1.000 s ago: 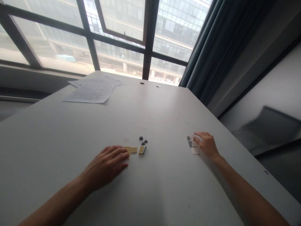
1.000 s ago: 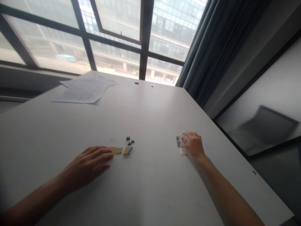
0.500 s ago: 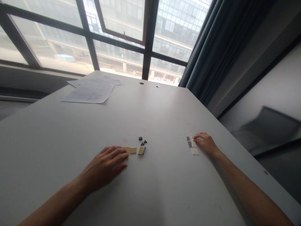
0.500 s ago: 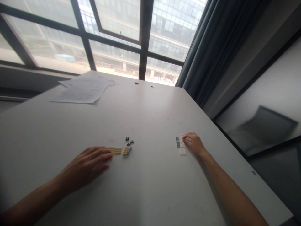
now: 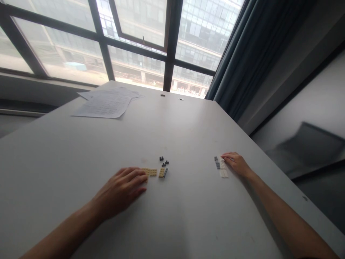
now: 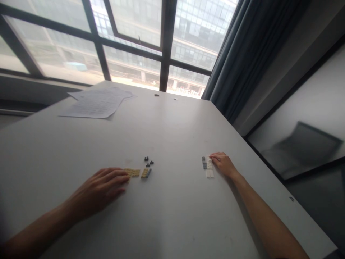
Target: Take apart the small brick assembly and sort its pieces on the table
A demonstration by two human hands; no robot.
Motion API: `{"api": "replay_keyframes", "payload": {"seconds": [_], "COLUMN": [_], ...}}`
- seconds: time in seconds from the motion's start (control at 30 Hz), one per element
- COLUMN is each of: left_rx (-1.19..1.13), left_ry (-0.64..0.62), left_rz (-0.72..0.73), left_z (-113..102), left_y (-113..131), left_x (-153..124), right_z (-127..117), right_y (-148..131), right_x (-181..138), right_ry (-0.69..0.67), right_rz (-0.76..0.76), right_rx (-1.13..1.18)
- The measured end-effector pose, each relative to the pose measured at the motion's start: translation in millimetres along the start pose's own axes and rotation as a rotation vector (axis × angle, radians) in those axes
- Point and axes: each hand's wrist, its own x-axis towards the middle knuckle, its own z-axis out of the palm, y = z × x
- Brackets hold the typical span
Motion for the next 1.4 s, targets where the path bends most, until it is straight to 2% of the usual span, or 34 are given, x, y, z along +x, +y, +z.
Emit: {"api": "replay_keyframes", "payload": {"seconds": [0.17,0.37,0.63,0.97,1.23,1.33,1.4], "left_rx": [0.001,0.006,-0.021,-0.020,-0.030,-0.026,-0.019], "left_ry": [-0.002,-0.005,0.012,-0.006,0.015,0.005,0.005], "left_rz": [-0.002,-0.003,-0.016,-0.015,-0.014,-0.020,-0.017], "left_z": [-0.6,-2.2,-1.7,-2.7,-2.8,-3.9,-4.1], "left_y": [0.6,1.3,0.9,2.5,2.9,3.7,4.0], "left_x": [0.3,1.1,1.4,1.6,2.7,2.9,2.6], "right_z": [-2.1,-1.0,8.3,10.2,7.4,7.5,11.5], "right_y": [-0.7,-13.6,-36.9,-38.1,-40.9,-52.9,-71.3], "right_x": [-2.8,-0.6,17.2,18.6,16.0,17.1,16.7], "right_ry": [-0.009,0.069,0.019,-0.034,0.008,0.067,0.087], "right_rz": [0.004,-0.012,-0.023,-0.026,-0.026,-0.039,-0.079], "right_rx": [-0.004,-0.006,-0.032,-0.049,-0.019,-0.016,-0.015]}}
